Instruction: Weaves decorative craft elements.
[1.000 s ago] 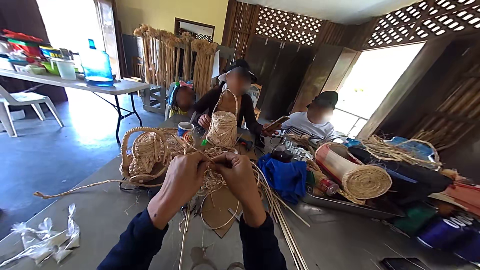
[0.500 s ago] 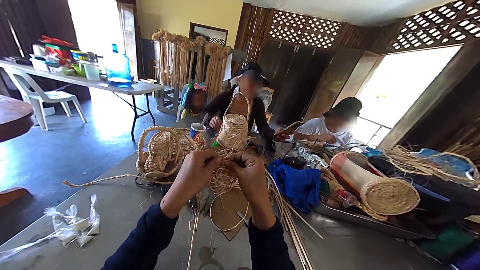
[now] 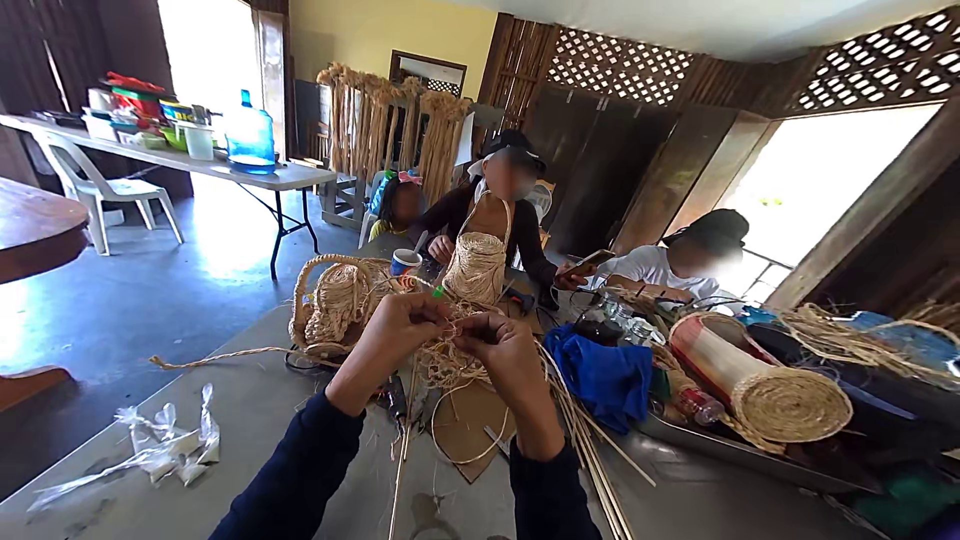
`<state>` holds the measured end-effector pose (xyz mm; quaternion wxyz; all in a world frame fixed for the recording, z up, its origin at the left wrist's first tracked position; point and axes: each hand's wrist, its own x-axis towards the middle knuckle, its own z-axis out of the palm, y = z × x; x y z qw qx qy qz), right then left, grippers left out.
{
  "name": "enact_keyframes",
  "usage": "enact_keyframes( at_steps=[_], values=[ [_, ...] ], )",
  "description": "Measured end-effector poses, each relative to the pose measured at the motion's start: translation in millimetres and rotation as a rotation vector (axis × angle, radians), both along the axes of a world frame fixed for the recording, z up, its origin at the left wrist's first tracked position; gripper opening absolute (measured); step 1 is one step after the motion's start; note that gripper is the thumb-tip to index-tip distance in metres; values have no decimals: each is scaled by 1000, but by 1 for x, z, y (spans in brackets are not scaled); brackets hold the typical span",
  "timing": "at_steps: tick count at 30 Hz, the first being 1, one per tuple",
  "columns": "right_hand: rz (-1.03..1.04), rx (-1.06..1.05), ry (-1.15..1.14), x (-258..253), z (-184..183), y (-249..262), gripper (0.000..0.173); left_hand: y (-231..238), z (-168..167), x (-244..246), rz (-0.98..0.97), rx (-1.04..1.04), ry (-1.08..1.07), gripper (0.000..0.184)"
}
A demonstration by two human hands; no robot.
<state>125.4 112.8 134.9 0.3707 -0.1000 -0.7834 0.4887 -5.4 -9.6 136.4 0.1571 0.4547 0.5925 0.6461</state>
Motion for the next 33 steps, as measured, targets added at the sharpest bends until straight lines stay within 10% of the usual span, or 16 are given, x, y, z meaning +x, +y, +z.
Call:
enact_keyframes(
  at_steps=[33],
  values=[
    [-107, 181, 57, -7, -7, -7, 5, 2, 3, 11, 224, -33, 198, 15]
  ],
)
